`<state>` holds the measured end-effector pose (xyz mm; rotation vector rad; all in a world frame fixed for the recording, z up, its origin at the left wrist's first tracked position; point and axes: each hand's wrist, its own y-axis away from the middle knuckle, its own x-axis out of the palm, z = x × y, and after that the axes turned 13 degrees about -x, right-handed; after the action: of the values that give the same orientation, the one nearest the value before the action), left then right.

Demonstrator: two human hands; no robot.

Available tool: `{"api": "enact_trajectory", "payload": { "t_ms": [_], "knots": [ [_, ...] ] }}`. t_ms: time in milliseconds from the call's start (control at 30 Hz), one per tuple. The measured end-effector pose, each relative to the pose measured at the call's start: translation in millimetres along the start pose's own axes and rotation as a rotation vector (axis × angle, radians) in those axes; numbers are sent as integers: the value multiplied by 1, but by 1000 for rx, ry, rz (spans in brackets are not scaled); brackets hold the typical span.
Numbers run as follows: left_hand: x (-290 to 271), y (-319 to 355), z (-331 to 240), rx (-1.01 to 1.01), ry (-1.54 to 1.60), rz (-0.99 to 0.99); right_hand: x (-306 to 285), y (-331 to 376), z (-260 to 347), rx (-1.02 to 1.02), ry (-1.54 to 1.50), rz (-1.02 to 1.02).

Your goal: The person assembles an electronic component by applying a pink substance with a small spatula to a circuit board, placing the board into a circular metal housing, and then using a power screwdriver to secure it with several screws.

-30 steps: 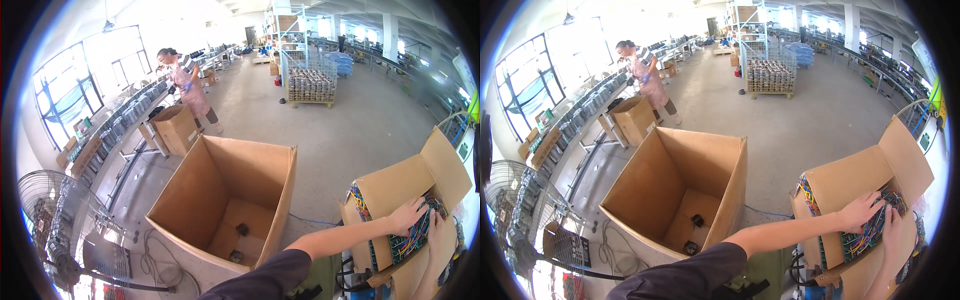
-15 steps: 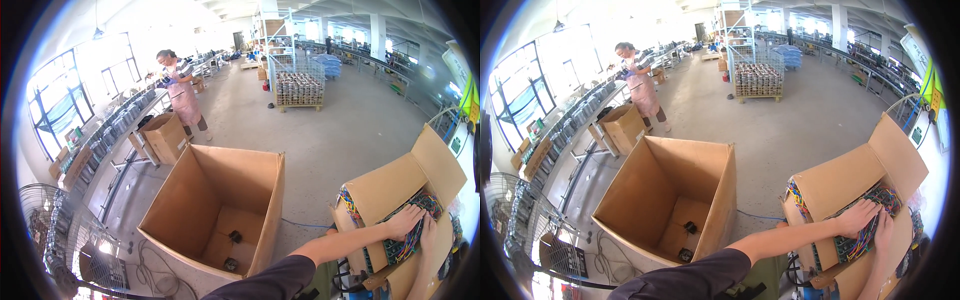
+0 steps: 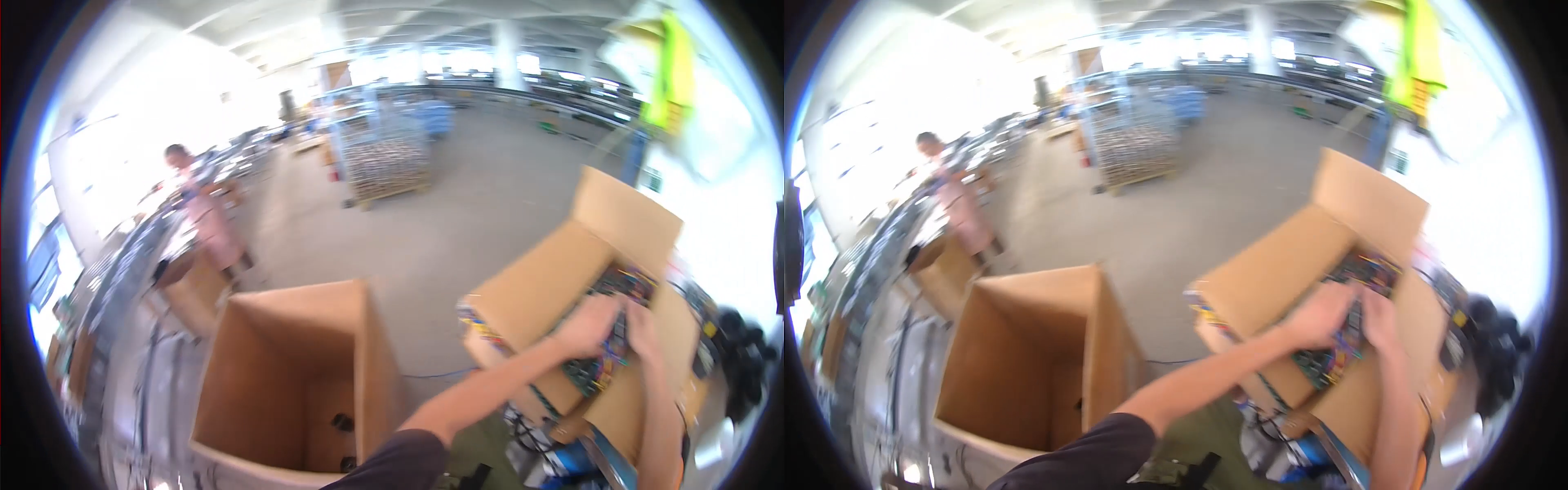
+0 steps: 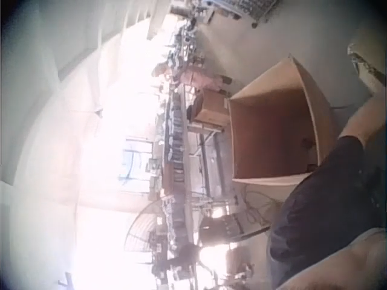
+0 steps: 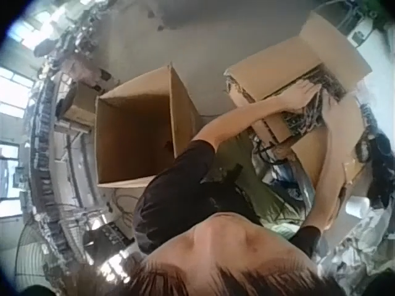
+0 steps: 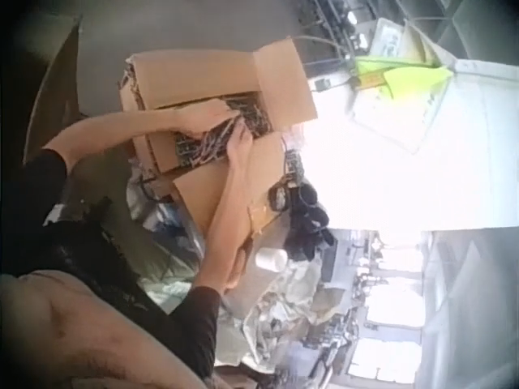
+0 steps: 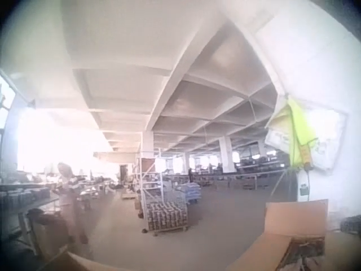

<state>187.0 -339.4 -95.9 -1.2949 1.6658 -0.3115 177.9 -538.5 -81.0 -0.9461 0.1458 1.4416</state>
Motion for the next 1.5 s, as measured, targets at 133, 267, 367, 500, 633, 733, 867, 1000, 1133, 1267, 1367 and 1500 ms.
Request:
{"api": "enact_trajectory", "payload": {
  "t_ms": [133,267,367,500,633,733,867,1000,1133,1267,1367,1500],
  "knots": [
    [-1,-3,-2,38,-235,82,-4,6,10,-18,-16,-64],
    [-1,-4,-7,67,-259,42,-8,8,16,-5,-77,-79],
    [0,-5,-9,56,-281,49,-9,6,16,-46,-143,-68],
    [0,-7,-7,20,-242,55,-8,4,12,-64,-167,-64],
    [1,-5,-5,-21,-246,69,-5,3,5,-122,-173,-60],
    [7,-5,-5,-56,-156,57,-6,4,1,-93,-173,-82],
    [11,-5,-10,-51,-167,44,-10,9,4,-140,-184,-111],
    [11,-6,-11,-24,-172,45,-13,9,8,-154,-185,-113],
    [10,-6,-6,-29,-147,48,-12,7,9,-124,-204,-84],
    [14,-6,-3,27,-162,6,-12,7,8,-168,-243,-112],
    [16,-8,-1,29,-133,-4,-11,8,6,-160,-254,-118],
    [19,-8,3,68,-155,-32,-11,7,5,-215,-223,-124]
  ]
}}
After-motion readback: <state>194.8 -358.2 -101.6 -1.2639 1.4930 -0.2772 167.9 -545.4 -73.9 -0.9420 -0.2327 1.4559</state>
